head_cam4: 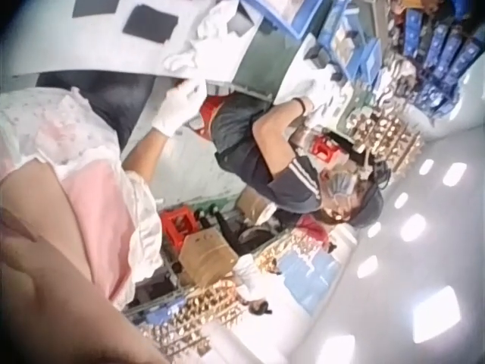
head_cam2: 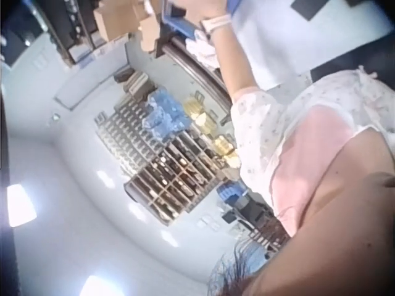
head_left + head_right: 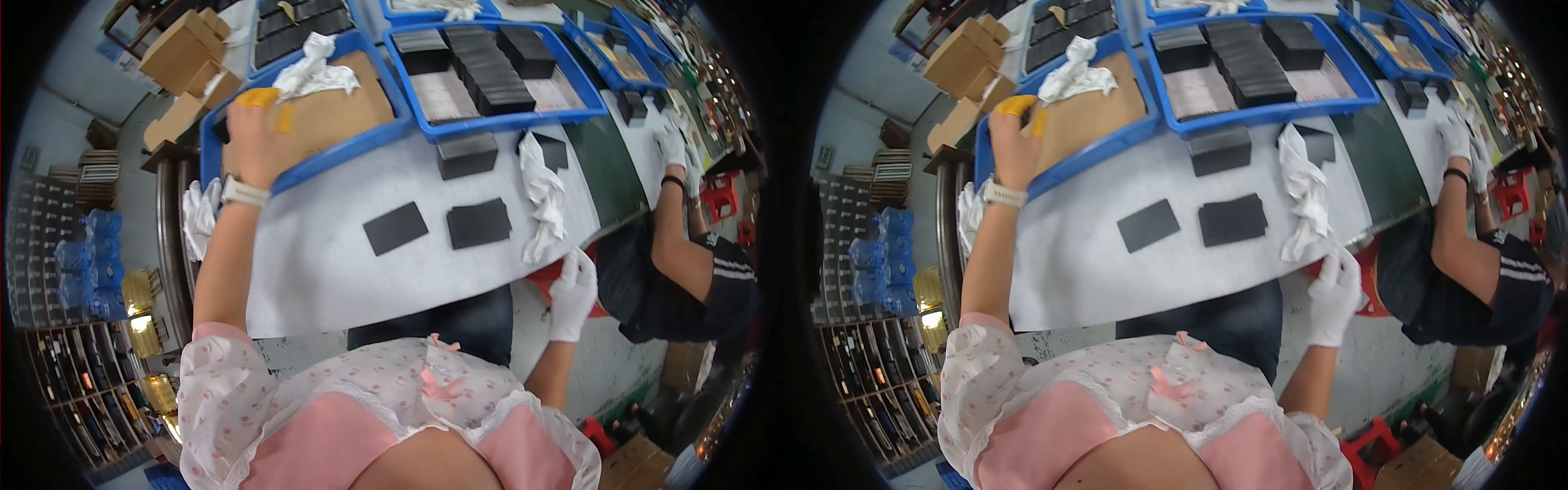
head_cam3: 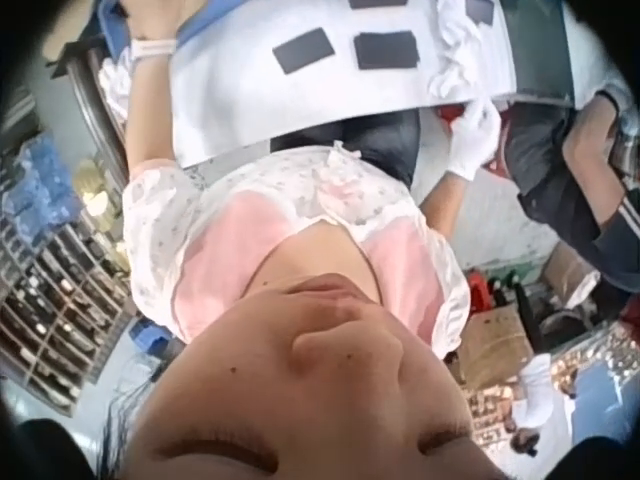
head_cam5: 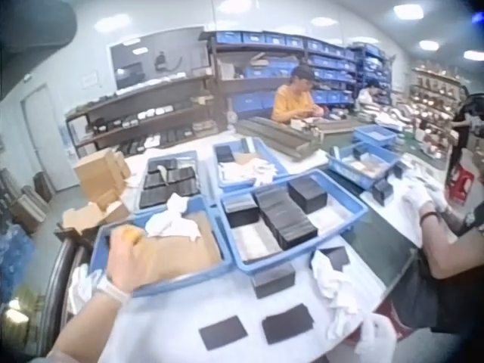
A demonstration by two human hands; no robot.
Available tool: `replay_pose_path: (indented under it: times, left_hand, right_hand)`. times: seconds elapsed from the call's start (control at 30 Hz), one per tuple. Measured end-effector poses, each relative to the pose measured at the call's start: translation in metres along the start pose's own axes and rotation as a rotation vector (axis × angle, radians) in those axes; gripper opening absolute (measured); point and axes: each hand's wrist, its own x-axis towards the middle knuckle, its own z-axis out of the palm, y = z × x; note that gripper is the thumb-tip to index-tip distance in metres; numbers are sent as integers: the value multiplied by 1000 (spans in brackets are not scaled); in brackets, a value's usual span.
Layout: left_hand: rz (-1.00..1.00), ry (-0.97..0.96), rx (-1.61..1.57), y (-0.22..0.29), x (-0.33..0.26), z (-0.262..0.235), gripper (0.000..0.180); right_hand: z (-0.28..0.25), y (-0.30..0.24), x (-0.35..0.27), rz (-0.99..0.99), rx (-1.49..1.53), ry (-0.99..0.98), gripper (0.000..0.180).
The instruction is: Clean and inspect rectangular metal or composite plates using a cloth at a workbench.
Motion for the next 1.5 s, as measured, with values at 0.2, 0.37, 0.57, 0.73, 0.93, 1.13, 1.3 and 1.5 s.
replay_pose_path:
  times: [0.2, 0.37, 0.57, 0.73, 0.93, 1.13, 1.3, 1.5]
  left_hand:
    - [174, -564, -512, 225, -42, -6, 51]
    - [54, -869, -472, 255, -51, 13, 63]
    - [5, -839, -429, 265, -53, 11, 67]
    - [-53, -746, -435, 271, -51, 3, 71]
    - [-45, -720, -371, 268, -61, 4, 74]
    - [-27, -533, -405, 272, -63, -3, 71]
    - [-34, -473, -605, 300, -58, -17, 69]
    - [-90, -579, -642, 310, -53, -43, 73]
  right_hand:
    - [13, -44, -12, 346, 364, -146, 27]
    - [-12, -59, -15, 459, 484, -140, 27]
    - [-16, -36, -20, 512, 482, -121, 25]
    - [-8, -39, -20, 455, 522, -126, 27]
    - [-2, -37, -24, 432, 482, -183, 31]
    - [-14, -54, -32, 448, 647, -274, 35]
    - [5, -92, -43, 133, 1110, -617, 71]
    - [16, -46, 18, 605, 1499, -187, 73]
